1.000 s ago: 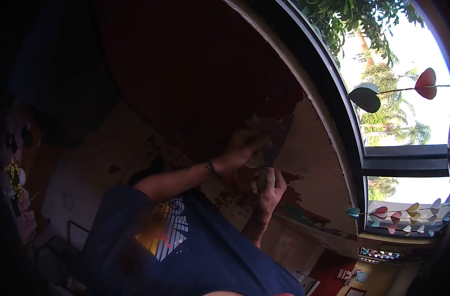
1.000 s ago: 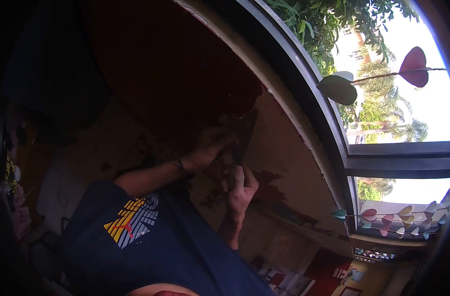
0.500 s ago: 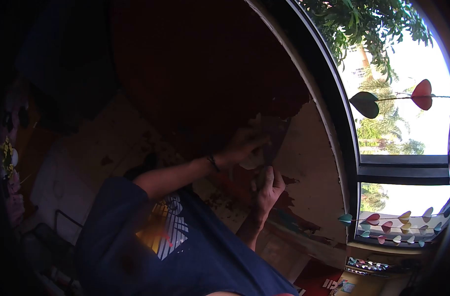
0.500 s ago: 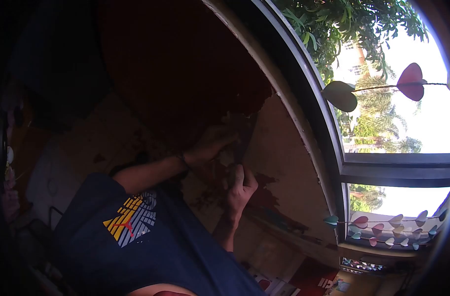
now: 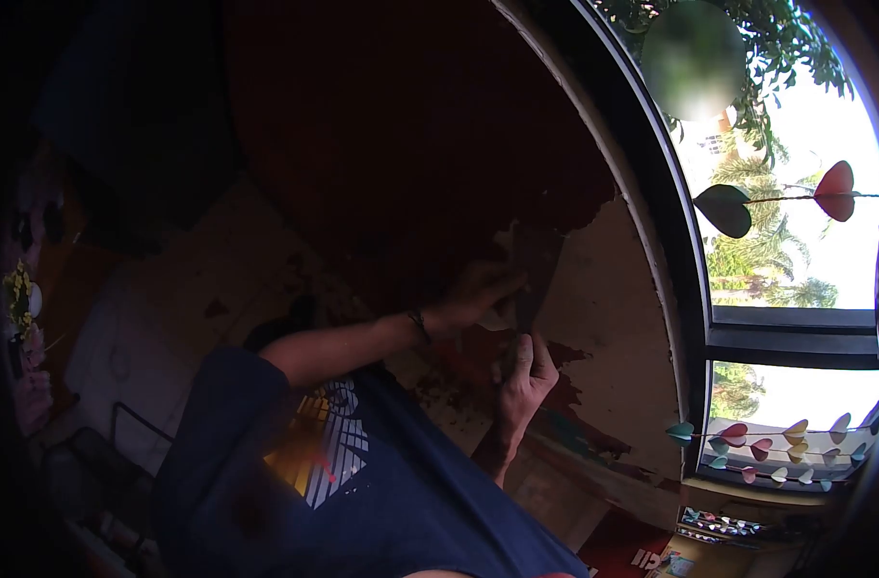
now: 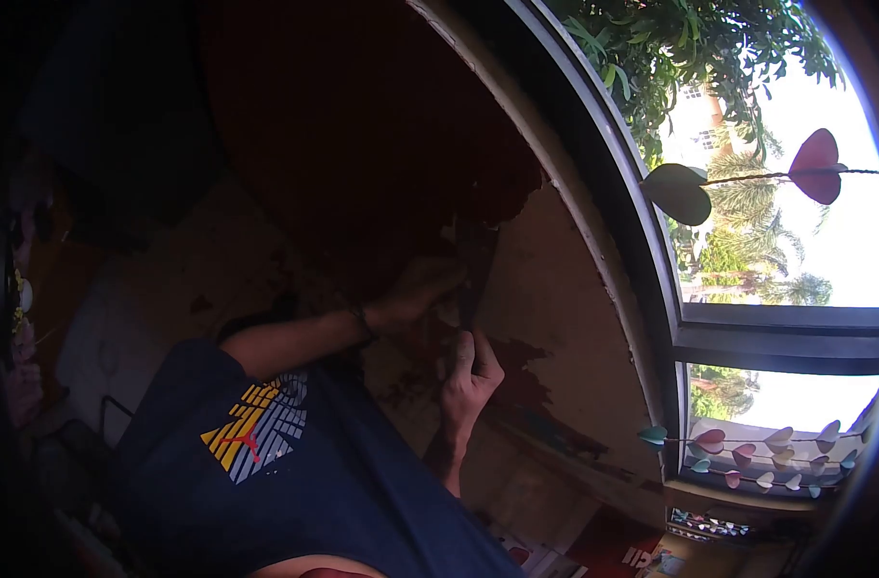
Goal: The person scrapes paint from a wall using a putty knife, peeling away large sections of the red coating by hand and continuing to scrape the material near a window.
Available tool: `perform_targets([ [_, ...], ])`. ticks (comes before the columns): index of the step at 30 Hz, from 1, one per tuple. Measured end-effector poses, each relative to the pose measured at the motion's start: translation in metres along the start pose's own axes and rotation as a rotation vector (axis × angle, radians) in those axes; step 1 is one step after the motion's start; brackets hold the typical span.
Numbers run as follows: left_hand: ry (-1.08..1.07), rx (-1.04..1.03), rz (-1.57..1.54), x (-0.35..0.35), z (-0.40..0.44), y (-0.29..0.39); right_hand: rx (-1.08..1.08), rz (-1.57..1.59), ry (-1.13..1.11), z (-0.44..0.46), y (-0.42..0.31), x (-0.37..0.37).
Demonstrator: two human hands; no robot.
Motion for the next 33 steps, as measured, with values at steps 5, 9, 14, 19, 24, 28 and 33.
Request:
perform_targets([
  [5,-0.012,0.053,-0.030,-0.002,-0.003,0.014,0.002,-0.047,0.055,-0.001,0.000,0.006],
  [9,-0.098,-0.013,0.083,-0.004,0.001,0.001,-0.042,0.016,0.056,-0.007,-0.001,0.009],
  [14,-0.020,0.002,-0.082,0.000,0.002,0.011,0.059,-0.108,-0.016,0.007,0.003,0.004],
  [19,-0.118,-0.028,0.006,0.000,0.003,-0.009,0.052,-0.273,0.052,-0.004,-0.008,0.015],
  [24,-0.139,-0.154,0.038,0.007,-0.001,-0.047,-0.025,-0.289,0.031,-0.007,-0.005,0.019],
  [28,-0.143,-0.454,0.286,-0.012,-0.008,0.008,-0.018,-0.204,0.080,-0.010,0.019,0.030],
  [33,-0.227,-0.080,-0.090,-0.010,0.006,-0.011,0.091,-0.225,0.016,0.000,0.006,0.017],
])
Point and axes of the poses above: each hand's wrist, its own z-axis towards the middle knuckle, its own x-axis out of the back of the hand, y = z × x, the point moved 10 cm from there along z, towards the middle knuckle, and after that the axes turned 2 degrees about y, right-handed, at the moved point
